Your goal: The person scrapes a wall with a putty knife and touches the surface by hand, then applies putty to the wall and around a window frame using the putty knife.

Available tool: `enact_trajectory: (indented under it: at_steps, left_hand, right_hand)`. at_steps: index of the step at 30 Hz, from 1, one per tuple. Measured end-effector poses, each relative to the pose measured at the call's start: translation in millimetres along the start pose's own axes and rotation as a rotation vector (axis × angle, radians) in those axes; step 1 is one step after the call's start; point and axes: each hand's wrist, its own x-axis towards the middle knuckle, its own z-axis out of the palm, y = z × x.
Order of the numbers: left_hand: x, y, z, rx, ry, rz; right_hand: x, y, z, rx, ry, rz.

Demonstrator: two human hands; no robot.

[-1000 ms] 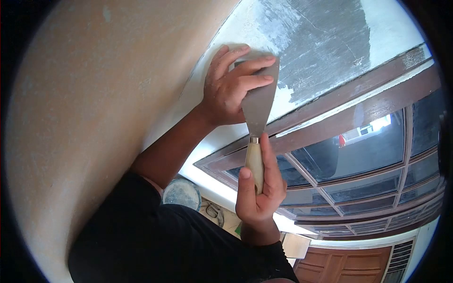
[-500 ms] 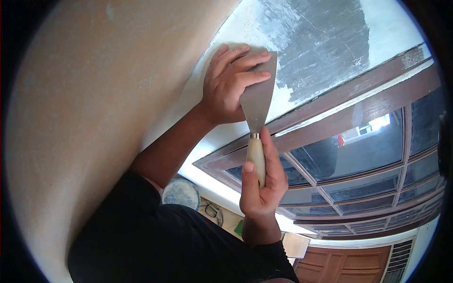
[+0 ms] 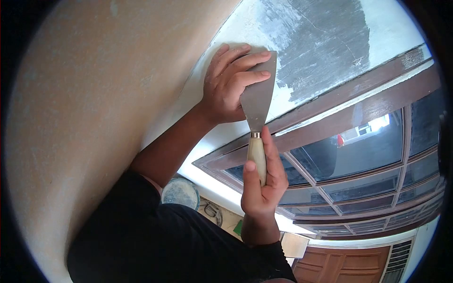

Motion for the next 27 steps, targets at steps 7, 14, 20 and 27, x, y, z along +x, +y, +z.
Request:
enact_trajectory:
  at_steps: [7, 14, 20, 27]
  left_hand:
    - [-0.1, 0.5, -2.2, 0.007, -0.009, 0.019]
    - [1.0, -1.9, 0.3, -0.002, 0.016, 0.020]
    - [2.9, 0.3, 1.8, 0.022, 0.021, -0.011]
    - [2.0, 1.2, -1.9, 0.032, -0.019, 0.011]
  right_hand:
    - [-0.8, -2.9, 0.1, 0.009, 0.003, 0.035]
    - [-0.3, -3.9, -0.6, -0.009, 0.015, 0.007]
    - [3.2, -1.0, 1.3, 0.009, 0.011, 0.018]
    - [1.5, -2.0, 3.4, -0.031, 0.038, -0.038]
